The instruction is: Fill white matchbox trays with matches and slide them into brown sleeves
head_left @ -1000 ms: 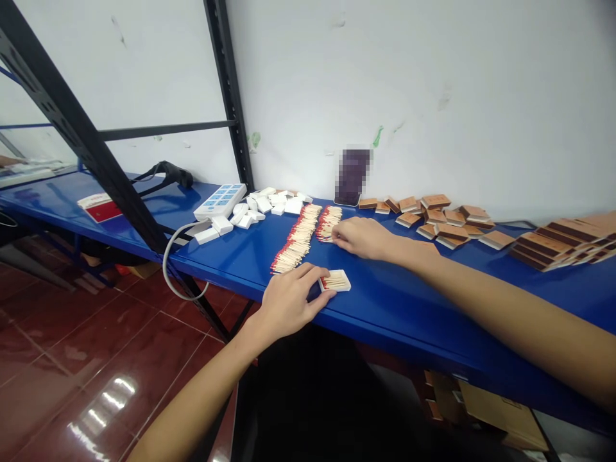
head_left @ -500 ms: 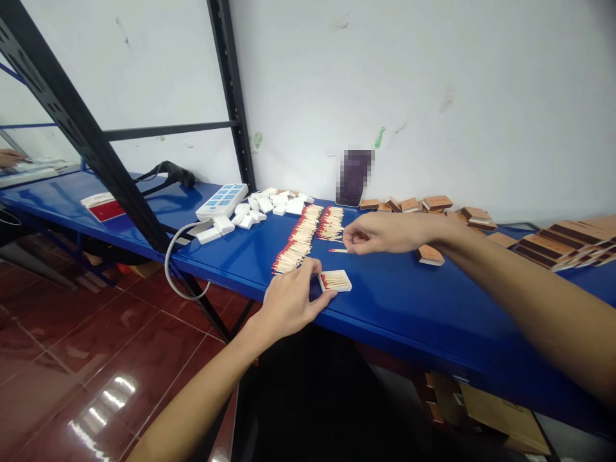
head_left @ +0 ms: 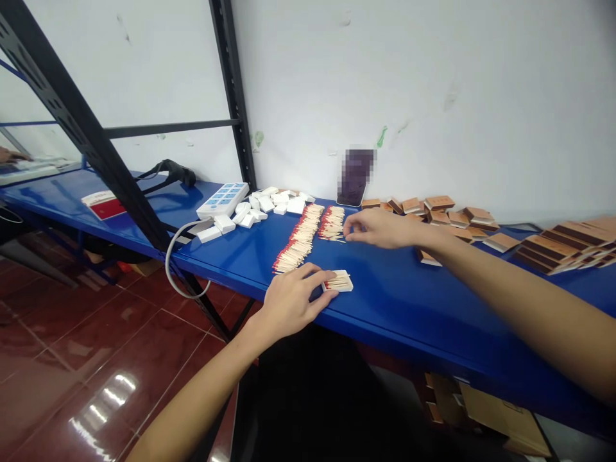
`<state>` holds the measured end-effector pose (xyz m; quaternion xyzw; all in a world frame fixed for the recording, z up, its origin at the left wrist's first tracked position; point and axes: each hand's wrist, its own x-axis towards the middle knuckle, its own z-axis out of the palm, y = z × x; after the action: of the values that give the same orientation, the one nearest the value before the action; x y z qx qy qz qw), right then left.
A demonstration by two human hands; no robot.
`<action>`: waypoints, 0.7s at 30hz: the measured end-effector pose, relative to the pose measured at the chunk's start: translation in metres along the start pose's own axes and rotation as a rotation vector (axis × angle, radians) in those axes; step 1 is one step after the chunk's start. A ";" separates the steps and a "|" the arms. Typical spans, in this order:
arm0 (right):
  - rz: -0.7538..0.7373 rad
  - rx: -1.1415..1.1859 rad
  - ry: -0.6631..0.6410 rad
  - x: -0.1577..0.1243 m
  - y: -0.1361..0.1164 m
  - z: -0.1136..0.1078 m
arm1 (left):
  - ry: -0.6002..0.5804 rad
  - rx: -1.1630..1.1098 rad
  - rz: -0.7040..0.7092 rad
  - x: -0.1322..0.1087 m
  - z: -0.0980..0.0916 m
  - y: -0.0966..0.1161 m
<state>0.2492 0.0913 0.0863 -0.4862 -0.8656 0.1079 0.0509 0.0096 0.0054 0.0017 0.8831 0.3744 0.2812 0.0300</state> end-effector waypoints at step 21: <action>-0.046 -0.040 0.091 0.018 0.025 0.036 | -0.094 0.109 0.003 0.000 -0.003 0.002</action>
<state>0.2531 0.1142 0.0453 -0.4716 -0.8753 0.0675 0.0829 0.0093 0.0035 0.0047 0.8962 0.3861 0.2185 -0.0010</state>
